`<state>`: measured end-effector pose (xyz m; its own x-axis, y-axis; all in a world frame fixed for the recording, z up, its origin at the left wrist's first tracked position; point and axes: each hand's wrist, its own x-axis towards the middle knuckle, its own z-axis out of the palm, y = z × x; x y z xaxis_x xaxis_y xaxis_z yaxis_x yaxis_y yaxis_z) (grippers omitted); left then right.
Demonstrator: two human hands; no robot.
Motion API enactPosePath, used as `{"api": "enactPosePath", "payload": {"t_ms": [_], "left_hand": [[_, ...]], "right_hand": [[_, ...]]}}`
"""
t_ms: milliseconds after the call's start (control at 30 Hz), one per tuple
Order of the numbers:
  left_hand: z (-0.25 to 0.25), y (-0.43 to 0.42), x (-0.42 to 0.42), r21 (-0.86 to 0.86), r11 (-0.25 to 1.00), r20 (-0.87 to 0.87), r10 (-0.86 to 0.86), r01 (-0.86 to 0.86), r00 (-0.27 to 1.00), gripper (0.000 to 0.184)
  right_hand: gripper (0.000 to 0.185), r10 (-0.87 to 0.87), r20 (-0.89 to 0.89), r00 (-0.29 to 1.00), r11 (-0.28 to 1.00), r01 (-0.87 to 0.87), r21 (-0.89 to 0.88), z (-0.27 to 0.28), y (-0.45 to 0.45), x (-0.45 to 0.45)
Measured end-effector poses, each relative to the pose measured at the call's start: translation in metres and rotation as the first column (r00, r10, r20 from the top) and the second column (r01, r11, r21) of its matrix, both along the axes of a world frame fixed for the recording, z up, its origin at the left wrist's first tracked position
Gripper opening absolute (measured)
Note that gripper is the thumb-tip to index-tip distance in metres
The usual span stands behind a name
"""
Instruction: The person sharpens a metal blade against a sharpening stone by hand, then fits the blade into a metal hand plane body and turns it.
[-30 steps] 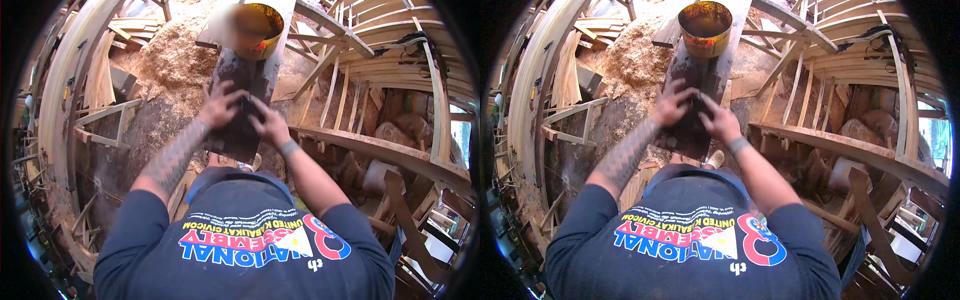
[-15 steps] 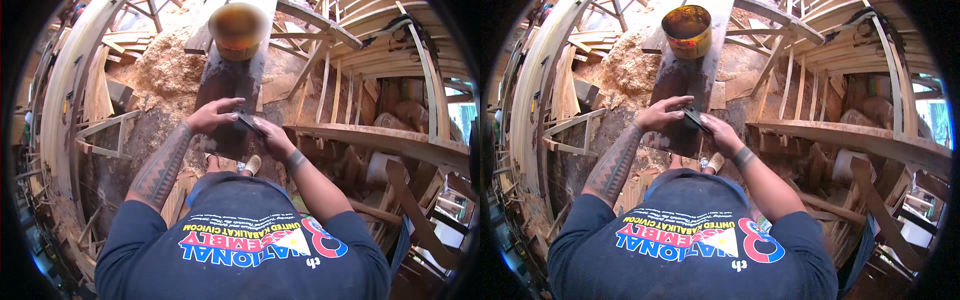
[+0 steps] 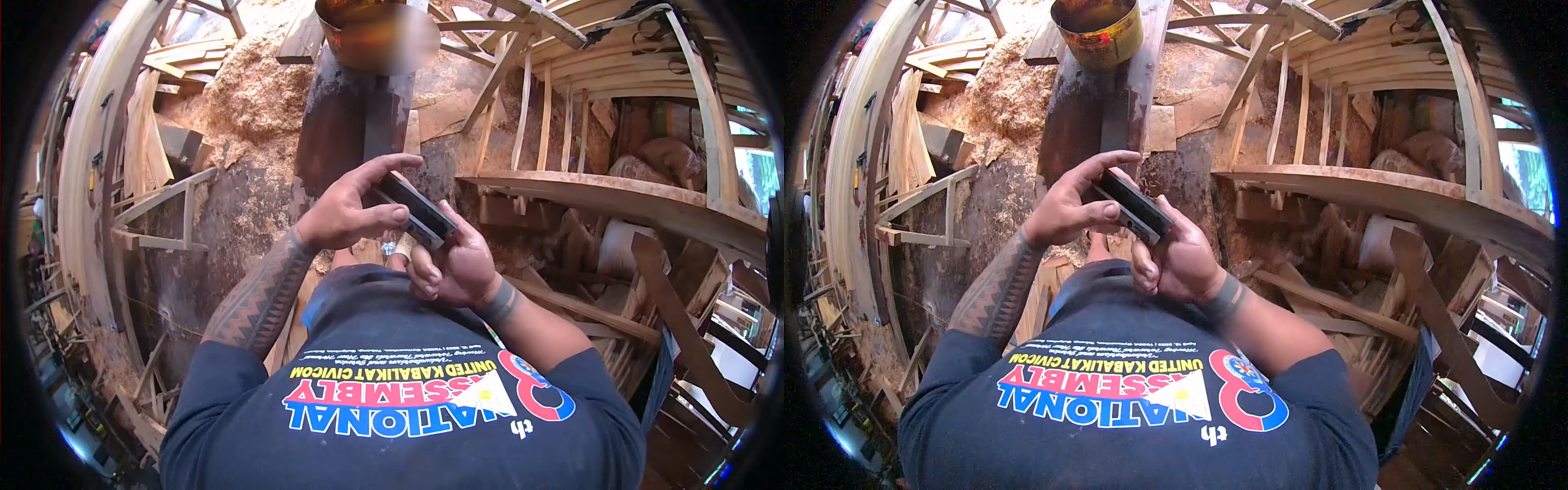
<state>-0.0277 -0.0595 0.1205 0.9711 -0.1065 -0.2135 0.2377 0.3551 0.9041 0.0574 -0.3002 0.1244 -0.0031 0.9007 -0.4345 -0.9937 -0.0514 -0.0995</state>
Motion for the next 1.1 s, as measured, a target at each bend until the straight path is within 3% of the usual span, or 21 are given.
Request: {"api": "enactPosePath", "payload": {"t_ms": [167,267,367,567,767,867,900,1000,1100], "left_hand": [[0.03,-0.012,-0.007,0.104,0.99,0.013,0.093,-0.094,0.996,0.076],[0.033,-0.013,-0.011,0.114,0.986,0.022,0.119,-0.121,0.993,0.072],[0.042,-0.018,-0.011,-0.036,0.982,-0.081,0.182,-0.186,0.98,0.069],[0.032,-0.014,-0.01,-0.087,0.982,-0.134,0.157,-0.17,0.978,0.067],[0.02,-0.022,-0.004,0.003,0.98,-0.146,0.199,-0.201,0.969,0.08],[0.018,-0.025,-0.002,0.042,0.983,-0.16,0.181,-0.176,0.97,0.081],[0.02,-0.025,-0.001,0.17,0.972,-0.116,0.181,-0.16,0.977,0.076],[0.01,-0.027,-0.001,0.243,0.955,-0.059,0.189,-0.169,0.98,0.068],[0.018,-0.029,0.0,0.047,0.978,-0.18,0.207,-0.202,0.962,0.058]], "right_hand": [[0.077,-0.031,0.005,1.0,0.999,0.031,-0.013,0.022,0.002,-0.004],[0.077,-0.039,-0.022,0.999,0.997,0.04,0.073,0.027,0.001,-0.007],[0.079,-0.022,-0.025,0.999,0.999,0.022,0.026,0.043,0.003,-0.008],[0.087,-0.03,0.005,1.0,0.998,0.03,-0.06,0.057,0.008,-0.014],[0.081,-0.03,0.045,0.999,0.986,0.037,-0.165,0.057,0.009,-0.018],[0.064,0.006,0.112,0.994,0.986,0.013,-0.166,0.049,0.007,-0.018],[0.063,0.009,0.12,0.993,0.985,0.012,-0.172,0.05,0.006,-0.018],[0.062,0.027,0.149,0.988,0.985,-0.001,-0.175,0.049,0.005,-0.018],[0.063,0.04,0.159,0.986,0.988,-0.015,-0.157,0.049,0.004,-0.016]]}}
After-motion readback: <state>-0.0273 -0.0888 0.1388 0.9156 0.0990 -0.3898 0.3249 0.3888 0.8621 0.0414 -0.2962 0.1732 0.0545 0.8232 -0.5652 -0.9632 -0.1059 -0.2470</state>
